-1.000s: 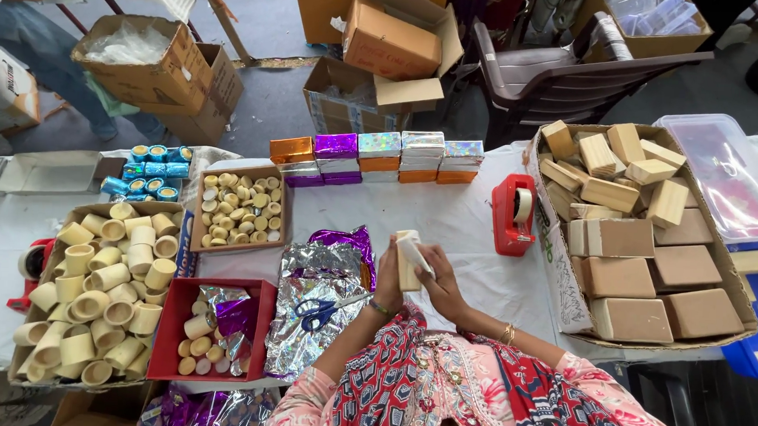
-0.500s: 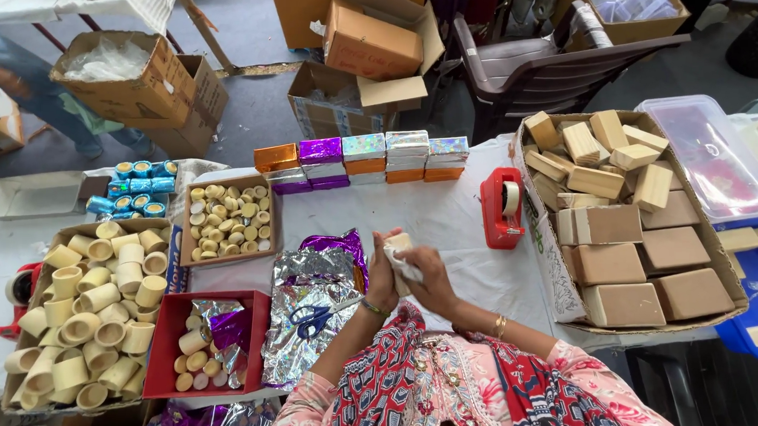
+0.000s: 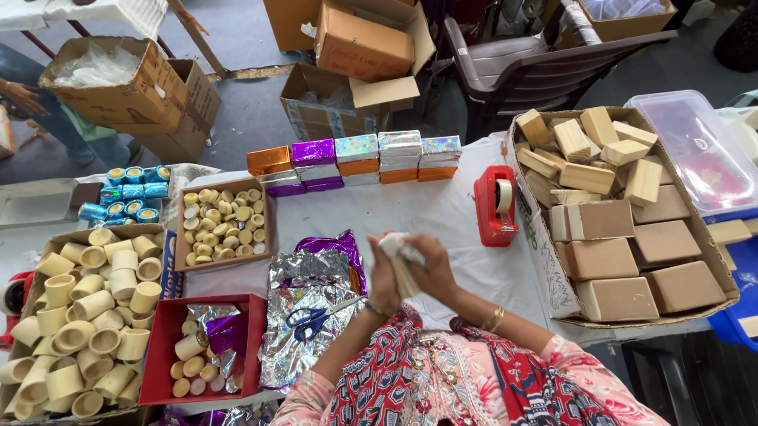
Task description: The person wipes a small wooden block with a white cloth, then places it on a sheet of purple foil. They fold the foil around the block to create a wrapped package and secure it with clear tape from a red dispenser. The wrapped item is then placed on the table.
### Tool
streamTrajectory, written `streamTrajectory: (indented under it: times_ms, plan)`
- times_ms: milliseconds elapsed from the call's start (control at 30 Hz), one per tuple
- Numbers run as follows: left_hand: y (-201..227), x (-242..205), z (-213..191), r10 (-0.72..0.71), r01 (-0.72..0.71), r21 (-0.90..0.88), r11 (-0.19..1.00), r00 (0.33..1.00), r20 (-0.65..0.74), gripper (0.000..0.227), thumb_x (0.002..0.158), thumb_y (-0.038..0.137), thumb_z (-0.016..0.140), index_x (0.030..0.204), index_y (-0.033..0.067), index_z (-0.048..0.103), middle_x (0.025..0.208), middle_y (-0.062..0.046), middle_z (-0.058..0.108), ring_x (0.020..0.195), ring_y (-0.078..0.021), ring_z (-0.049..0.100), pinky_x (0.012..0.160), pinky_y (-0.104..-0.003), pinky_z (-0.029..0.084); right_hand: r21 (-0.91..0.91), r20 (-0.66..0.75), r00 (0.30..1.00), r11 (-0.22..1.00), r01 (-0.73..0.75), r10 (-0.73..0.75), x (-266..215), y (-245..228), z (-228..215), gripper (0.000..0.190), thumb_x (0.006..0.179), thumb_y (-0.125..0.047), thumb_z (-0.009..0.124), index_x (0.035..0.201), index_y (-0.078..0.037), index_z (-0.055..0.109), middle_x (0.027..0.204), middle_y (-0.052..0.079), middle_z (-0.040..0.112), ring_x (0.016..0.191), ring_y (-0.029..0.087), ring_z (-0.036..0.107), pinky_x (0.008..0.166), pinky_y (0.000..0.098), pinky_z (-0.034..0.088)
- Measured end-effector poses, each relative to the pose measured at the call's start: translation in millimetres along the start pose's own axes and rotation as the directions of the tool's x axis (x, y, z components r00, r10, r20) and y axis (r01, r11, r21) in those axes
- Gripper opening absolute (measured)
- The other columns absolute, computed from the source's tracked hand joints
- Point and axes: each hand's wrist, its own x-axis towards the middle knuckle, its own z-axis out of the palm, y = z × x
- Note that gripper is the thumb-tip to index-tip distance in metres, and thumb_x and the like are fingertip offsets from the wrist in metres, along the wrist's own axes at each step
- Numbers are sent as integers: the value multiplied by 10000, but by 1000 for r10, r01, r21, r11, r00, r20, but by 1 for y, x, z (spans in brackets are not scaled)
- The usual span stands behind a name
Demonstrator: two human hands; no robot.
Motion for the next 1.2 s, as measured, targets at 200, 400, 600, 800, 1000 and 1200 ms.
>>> streamTrajectory:
  times_ms: [200,400,600,800,1000,1200]
  plan:
    - [-22,3,-24,-112,125,354,927,992,-56,736,914,724,399,1321,130,546,1005,-60,644,886,-200,696,774,-382,613,-41,-49,981,981,-191,189,14,-2,-17,267,853,-35,723,1120,-39,704,931,127,659,884,288,654,784,374,511]
    - [32,7,-5,56,-49,-93,994,995,79,683,961,751,374,1210,135,529,955,-83,605,829,-203,664,727,-340,603,130,234,962,985,110,-138,0,-45,-28,308,823,-63,785,1128,-85,747,913,106,641,877,285,636,770,386,519]
    - [-9,2,-2,-90,96,154,983,995,-45,708,938,709,367,1307,132,545,1047,-38,654,911,-157,680,766,-313,602,51,186,965,979,-198,186,20,-35,-39,358,889,-74,733,1245,-118,724,907,93,625,800,268,640,733,393,527]
    - [6,24,-19,43,-44,9,999,991,127,679,1033,725,369,1273,106,511,943,-119,596,856,-220,639,718,-333,600,-103,328,944,995,20,15,-22,-27,-32,251,925,-250,756,1139,-140,683,1090,111,641,1082,308,590,981,452,443]
    - [-5,10,8,-141,142,-4,990,989,53,696,937,678,321,1323,141,539,1221,-24,670,1101,-165,672,909,-277,592,-246,256,965,969,7,58,16,-43,-25,539,1087,-338,430,1607,-204,388,1740,131,166,1611,313,141,1270,474,168]
    - [0,43,-36,101,-100,-30,995,993,61,737,1066,727,318,1271,57,548,1109,-90,617,1057,-207,627,924,-336,566,-279,433,900,956,89,43,-17,-33,-16,621,1101,-438,312,1658,-173,242,1751,94,39,1617,262,-38,1275,486,-20]
